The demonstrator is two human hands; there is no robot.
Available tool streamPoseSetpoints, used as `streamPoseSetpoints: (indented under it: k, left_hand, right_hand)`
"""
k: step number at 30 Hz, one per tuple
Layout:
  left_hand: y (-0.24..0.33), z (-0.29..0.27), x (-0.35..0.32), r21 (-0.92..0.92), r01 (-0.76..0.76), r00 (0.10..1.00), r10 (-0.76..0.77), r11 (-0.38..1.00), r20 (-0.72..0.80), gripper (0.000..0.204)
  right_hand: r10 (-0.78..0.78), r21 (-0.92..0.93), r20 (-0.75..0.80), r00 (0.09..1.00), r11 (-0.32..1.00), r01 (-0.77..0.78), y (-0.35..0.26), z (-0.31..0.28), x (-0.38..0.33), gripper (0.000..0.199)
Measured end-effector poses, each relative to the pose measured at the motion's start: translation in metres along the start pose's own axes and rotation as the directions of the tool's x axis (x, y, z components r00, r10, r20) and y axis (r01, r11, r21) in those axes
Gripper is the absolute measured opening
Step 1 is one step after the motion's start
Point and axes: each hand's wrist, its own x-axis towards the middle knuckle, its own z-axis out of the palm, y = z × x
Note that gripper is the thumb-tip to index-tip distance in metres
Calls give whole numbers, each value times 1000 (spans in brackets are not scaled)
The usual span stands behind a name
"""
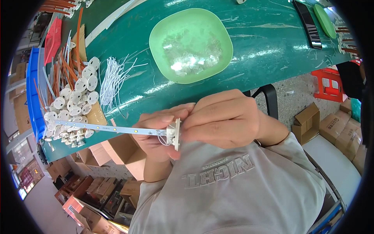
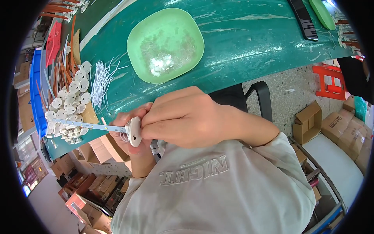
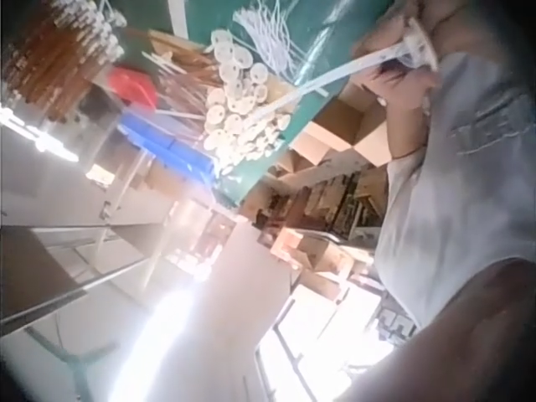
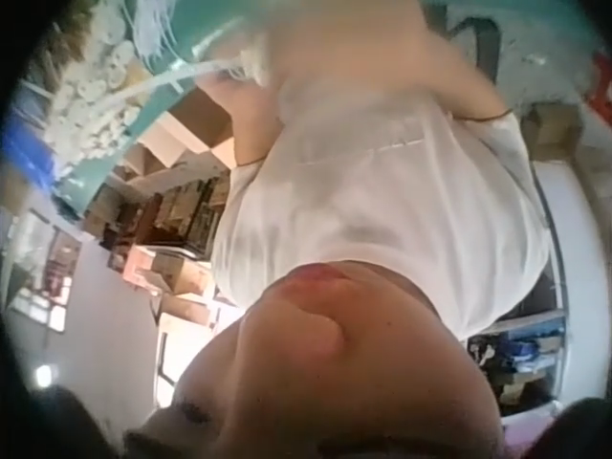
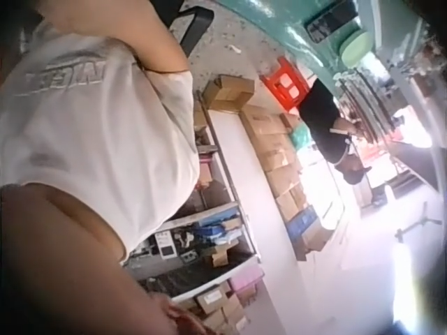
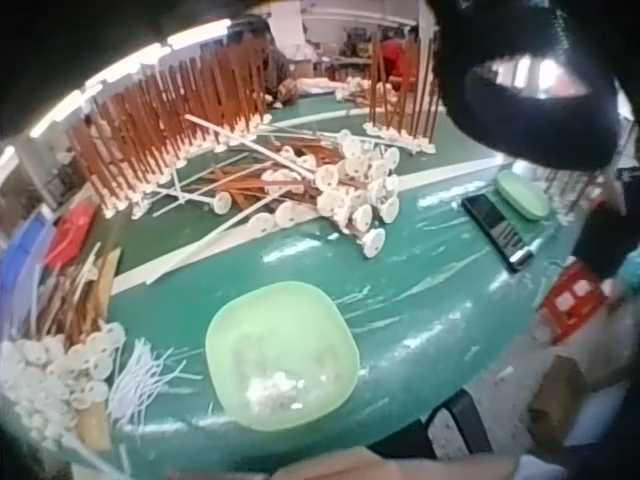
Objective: Manually assembling LED light strips into plastic bases at a production workbench.
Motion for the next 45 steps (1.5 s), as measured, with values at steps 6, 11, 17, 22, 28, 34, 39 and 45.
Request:
streamPoseSetpoints:
  k: [6,11,17,22,28,34,39,45]
  left_hand:
    - [0,7,-13,-58,-30,999,28,998,-32,67]
    - [4,16,-24,-44,55,986,-61,998,-156,64]
    - [3,10,-24,-10,153,974,-153,988,-168,60]
    - [9,15,-12,-116,68,980,-88,991,-180,59]
    - [23,7,2,111,61,988,-44,992,-149,51]
    - [110,-37,45,799,321,938,-51,508,-344,43]
    - [266,-171,101,882,470,872,146,19,-468,26]
    - [307,-274,116,617,423,898,214,-664,-385,41]
  right_hand:
    - [-121,-228,-123,985,969,91,-9,16,-6,18]
    - [-182,-439,-216,959,896,71,-12,28,-7,25]
    - [12,-198,-236,972,978,-60,-9,27,-6,23]
    - [-17,-180,-191,981,984,-18,-9,23,0,19]
    - [-24,-316,-83,996,949,-3,-8,25,6,15]
    - [49,-302,-50,998,951,-62,-19,14,32,21]
    - [138,-412,12,990,903,-121,-19,-21,30,18]
    - [165,-514,-11,986,845,-147,-11,-41,33,14]
